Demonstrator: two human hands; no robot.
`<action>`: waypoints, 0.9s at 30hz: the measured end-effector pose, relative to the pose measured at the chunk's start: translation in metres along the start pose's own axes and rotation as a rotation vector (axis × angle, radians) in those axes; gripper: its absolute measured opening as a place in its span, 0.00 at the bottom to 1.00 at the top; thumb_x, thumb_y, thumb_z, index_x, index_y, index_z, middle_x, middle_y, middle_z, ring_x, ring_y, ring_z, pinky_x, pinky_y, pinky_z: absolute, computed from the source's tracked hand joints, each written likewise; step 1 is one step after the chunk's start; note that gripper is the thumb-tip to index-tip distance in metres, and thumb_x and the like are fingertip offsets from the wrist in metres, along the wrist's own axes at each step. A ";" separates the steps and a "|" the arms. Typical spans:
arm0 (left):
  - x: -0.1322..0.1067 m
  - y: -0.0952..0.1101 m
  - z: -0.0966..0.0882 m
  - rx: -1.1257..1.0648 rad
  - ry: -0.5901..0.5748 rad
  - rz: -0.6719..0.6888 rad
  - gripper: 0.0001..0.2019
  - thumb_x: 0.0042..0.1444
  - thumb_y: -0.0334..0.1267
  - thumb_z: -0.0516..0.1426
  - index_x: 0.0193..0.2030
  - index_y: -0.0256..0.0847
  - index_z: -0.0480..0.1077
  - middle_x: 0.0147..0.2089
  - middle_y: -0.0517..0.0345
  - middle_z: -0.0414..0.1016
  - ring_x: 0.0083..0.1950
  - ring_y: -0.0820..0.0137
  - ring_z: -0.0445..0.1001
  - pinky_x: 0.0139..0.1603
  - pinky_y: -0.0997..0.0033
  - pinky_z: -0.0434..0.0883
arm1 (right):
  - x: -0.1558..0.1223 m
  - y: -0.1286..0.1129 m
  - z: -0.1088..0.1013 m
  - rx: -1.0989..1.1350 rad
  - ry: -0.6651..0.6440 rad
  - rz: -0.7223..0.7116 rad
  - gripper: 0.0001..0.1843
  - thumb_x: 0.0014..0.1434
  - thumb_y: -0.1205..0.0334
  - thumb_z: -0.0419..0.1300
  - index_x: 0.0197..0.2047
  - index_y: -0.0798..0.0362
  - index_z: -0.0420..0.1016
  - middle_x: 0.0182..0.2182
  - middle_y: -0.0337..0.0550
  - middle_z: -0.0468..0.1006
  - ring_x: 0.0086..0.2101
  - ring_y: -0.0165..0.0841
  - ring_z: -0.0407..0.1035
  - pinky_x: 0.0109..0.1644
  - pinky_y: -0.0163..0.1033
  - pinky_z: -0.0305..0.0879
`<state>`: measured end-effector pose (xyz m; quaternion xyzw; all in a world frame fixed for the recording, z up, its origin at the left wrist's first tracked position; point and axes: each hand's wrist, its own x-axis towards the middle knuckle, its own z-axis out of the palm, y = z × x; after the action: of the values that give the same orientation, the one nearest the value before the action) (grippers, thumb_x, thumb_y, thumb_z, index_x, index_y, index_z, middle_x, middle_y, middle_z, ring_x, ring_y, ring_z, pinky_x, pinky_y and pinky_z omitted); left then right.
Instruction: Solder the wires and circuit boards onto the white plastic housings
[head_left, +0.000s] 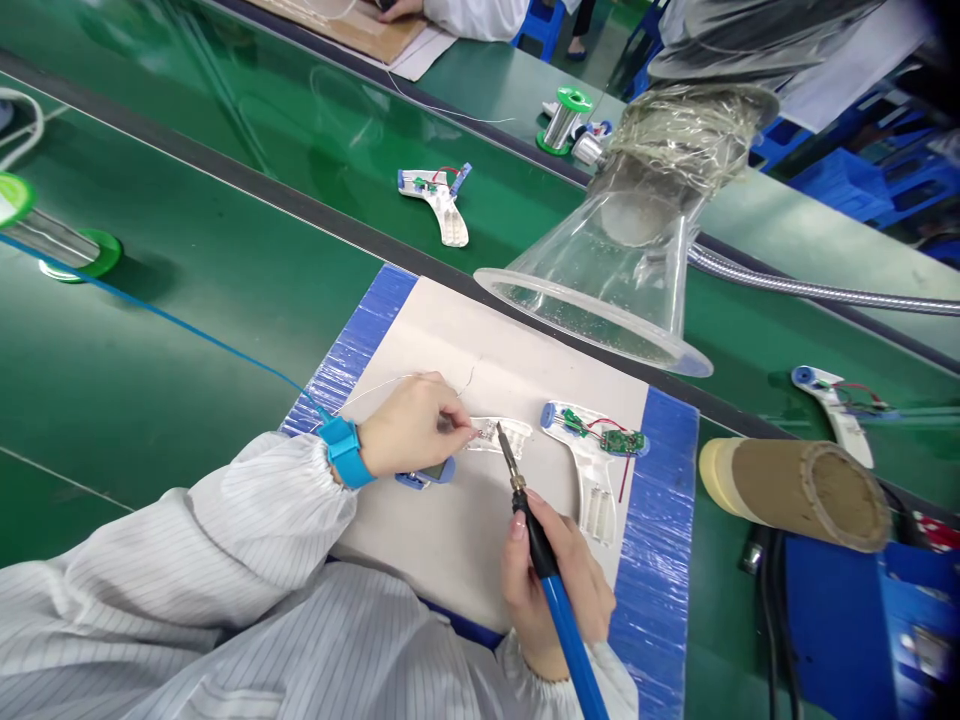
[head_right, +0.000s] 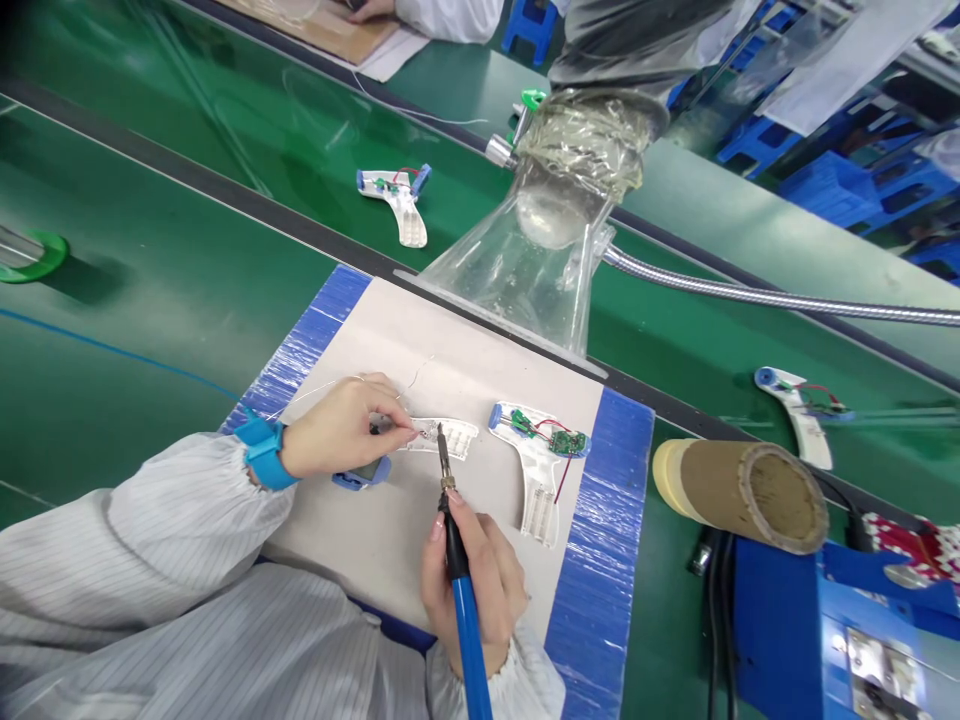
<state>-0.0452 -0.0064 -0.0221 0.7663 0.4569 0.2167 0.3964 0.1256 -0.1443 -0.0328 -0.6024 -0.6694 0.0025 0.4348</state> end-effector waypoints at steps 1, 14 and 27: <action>0.000 0.000 0.000 -0.007 -0.002 -0.015 0.04 0.51 0.32 0.63 0.26 0.38 0.79 0.27 0.57 0.78 0.36 0.68 0.73 0.42 0.68 0.66 | 0.000 0.000 0.000 0.008 -0.013 0.012 0.19 0.57 0.75 0.63 0.52 0.58 0.74 0.39 0.46 0.80 0.35 0.30 0.75 0.39 0.33 0.72; 0.003 0.002 0.006 -0.039 0.042 -0.091 0.06 0.51 0.33 0.64 0.24 0.40 0.78 0.24 0.59 0.77 0.35 0.68 0.72 0.40 0.69 0.65 | 0.004 0.001 0.003 0.056 -0.040 -0.017 0.21 0.56 0.76 0.63 0.53 0.57 0.73 0.38 0.46 0.80 0.34 0.29 0.75 0.37 0.33 0.73; 0.004 0.002 0.006 -0.028 0.047 -0.104 0.07 0.50 0.33 0.64 0.23 0.40 0.78 0.25 0.60 0.78 0.33 0.69 0.73 0.41 0.68 0.66 | 0.005 -0.001 0.002 0.020 -0.050 -0.023 0.19 0.57 0.74 0.63 0.52 0.56 0.73 0.37 0.44 0.80 0.33 0.29 0.76 0.38 0.32 0.73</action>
<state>-0.0379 -0.0059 -0.0237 0.7305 0.5022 0.2203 0.4069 0.1238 -0.1390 -0.0306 -0.5902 -0.6869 0.0194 0.4237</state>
